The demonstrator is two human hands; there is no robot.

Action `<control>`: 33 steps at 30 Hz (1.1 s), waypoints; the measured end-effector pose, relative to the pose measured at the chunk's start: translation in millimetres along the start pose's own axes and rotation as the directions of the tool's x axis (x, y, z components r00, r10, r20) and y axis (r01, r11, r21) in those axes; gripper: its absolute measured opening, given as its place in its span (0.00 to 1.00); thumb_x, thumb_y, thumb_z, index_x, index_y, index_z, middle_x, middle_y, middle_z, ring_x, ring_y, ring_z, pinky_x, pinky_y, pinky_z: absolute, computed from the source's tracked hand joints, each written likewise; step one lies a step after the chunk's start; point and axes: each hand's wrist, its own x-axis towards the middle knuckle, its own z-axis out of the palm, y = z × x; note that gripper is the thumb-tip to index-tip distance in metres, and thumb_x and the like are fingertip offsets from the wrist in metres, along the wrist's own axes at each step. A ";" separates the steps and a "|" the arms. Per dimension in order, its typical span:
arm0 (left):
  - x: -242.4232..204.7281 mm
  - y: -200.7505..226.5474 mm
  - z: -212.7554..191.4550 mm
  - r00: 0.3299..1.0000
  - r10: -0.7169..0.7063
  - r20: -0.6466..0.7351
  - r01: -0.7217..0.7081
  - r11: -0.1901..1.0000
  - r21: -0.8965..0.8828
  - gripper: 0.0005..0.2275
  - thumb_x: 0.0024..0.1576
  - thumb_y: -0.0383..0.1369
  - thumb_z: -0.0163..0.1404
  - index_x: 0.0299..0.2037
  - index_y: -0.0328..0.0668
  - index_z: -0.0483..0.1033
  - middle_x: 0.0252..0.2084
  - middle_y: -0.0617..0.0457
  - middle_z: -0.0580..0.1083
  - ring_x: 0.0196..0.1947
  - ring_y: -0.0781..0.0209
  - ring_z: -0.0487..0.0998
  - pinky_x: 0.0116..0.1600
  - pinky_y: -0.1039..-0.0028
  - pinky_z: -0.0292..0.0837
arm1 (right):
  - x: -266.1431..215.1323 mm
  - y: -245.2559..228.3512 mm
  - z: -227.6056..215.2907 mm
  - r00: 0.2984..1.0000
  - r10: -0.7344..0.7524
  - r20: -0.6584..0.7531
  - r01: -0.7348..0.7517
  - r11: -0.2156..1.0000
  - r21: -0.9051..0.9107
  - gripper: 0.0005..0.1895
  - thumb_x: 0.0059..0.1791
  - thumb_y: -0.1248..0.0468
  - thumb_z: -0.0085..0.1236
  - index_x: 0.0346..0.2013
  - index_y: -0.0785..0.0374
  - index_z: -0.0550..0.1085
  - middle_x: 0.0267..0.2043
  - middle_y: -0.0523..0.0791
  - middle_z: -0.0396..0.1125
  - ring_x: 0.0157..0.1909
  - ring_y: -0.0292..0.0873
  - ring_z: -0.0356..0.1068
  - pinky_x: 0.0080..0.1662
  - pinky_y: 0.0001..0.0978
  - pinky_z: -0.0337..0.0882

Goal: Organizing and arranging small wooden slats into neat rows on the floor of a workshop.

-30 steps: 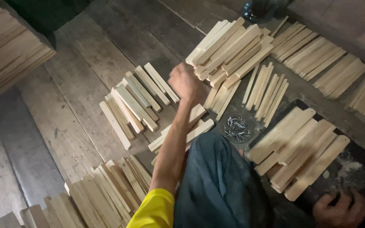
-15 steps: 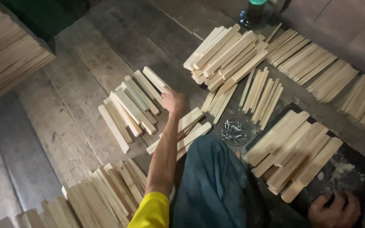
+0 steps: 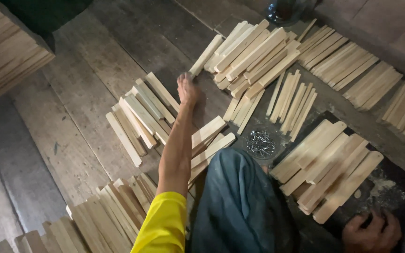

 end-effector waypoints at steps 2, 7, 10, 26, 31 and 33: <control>-11.9 -7.0 0.3 0.988 0.131 -0.079 -0.116 0.979 0.170 0.20 0.52 0.28 0.51 0.57 0.38 0.73 0.61 0.39 0.69 0.59 0.38 0.71 0.48 0.45 0.70 | -4.2 -0.7 1.5 0.995 0.083 0.063 -0.078 0.994 -0.079 0.06 0.54 0.77 0.64 0.46 0.77 0.80 0.57 0.61 0.75 0.59 0.62 0.75 0.67 0.53 0.76; -60.7 6.3 -43.9 0.983 0.010 -0.183 0.132 0.658 0.741 0.14 0.53 0.31 0.51 0.49 0.36 0.74 0.43 0.40 0.69 0.41 0.47 0.67 0.48 0.58 0.60 | 0.5 -0.9 0.7 1.000 0.031 -0.004 -0.031 1.000 0.003 0.07 0.55 0.77 0.62 0.46 0.81 0.81 0.58 0.65 0.75 0.59 0.66 0.74 0.66 0.55 0.76; -69.5 -3.6 -40.1 0.960 0.080 -0.267 0.193 0.499 0.845 0.04 0.57 0.31 0.49 0.36 0.41 0.75 0.35 0.49 0.68 0.33 0.58 0.66 0.39 0.67 0.60 | 0.8 1.7 4.6 1.000 0.030 -0.007 -0.030 1.000 0.005 0.09 0.54 0.77 0.62 0.48 0.80 0.80 0.60 0.65 0.75 0.60 0.66 0.74 0.66 0.56 0.75; -115.7 5.7 -217.7 0.728 -0.393 0.562 0.682 0.495 -0.538 0.22 0.70 0.32 0.36 0.75 0.41 0.64 0.47 0.45 0.79 0.23 0.65 0.70 0.29 0.76 0.71 | -4.2 -1.1 -4.5 0.993 0.098 0.061 -0.092 0.992 -0.090 0.10 0.56 0.73 0.63 0.51 0.75 0.84 0.62 0.59 0.74 0.65 0.61 0.73 0.70 0.50 0.75; -129.3 39.2 -264.8 0.597 -0.291 0.747 0.435 0.900 0.003 0.21 0.56 0.27 0.45 0.61 0.48 0.76 0.56 0.50 0.71 0.49 0.54 0.73 0.50 0.66 0.70 | -0.2 -4.2 -9.5 0.996 0.075 0.045 -0.071 0.995 -0.073 0.09 0.57 0.73 0.64 0.51 0.77 0.83 0.64 0.61 0.75 0.66 0.62 0.73 0.70 0.51 0.76; -134.3 25.4 -261.6 0.451 -0.315 0.835 0.373 0.916 0.144 0.21 0.51 0.24 0.50 0.55 0.52 0.78 0.40 0.55 0.74 0.35 0.61 0.73 0.36 0.75 0.69 | -3.7 -0.8 -4.9 0.997 0.073 0.035 -0.070 0.995 -0.065 0.08 0.56 0.73 0.64 0.48 0.77 0.82 0.63 0.61 0.75 0.65 0.63 0.74 0.70 0.52 0.76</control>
